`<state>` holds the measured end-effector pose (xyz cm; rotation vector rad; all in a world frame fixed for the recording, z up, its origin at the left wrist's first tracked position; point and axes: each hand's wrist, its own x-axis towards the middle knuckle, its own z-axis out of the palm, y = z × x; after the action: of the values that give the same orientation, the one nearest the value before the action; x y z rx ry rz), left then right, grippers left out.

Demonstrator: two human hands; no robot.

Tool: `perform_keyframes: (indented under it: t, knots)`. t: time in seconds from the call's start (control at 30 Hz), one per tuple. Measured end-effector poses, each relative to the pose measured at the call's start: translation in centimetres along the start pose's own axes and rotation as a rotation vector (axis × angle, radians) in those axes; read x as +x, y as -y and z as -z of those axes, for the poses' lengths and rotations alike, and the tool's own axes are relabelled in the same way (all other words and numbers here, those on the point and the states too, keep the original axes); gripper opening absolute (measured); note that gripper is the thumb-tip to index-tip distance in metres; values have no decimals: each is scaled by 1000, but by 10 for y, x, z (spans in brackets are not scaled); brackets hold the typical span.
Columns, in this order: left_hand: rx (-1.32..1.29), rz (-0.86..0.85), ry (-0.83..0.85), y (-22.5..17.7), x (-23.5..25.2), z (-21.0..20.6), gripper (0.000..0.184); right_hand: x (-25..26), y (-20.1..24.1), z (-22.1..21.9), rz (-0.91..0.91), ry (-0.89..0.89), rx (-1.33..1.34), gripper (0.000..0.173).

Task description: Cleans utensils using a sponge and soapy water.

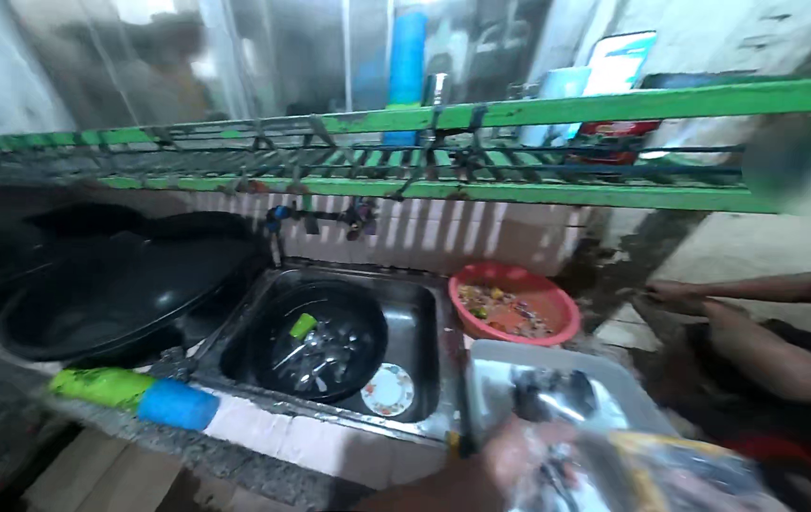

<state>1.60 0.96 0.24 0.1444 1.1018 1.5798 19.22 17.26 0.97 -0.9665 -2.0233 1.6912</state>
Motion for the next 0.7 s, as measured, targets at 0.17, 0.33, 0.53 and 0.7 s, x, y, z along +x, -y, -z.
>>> perform_keyframes:
  t: [0.17,0.33,0.53,0.7]
  knots:
    - [108,34,-117,-4,8,-9,17,-14,0,-41,-120,236,-928,56]
    - [160,18,-138,-4,9,-7,10,-7,-14,-46,-173,390,-1032,54]
    - [262,52,-233,-6,6,-12,19,-10,6,-34,-163,-97,-69,66]
    - [427,-32,-204,0,-8,-16,20,-7,46,-46,-89,-104,214,67]
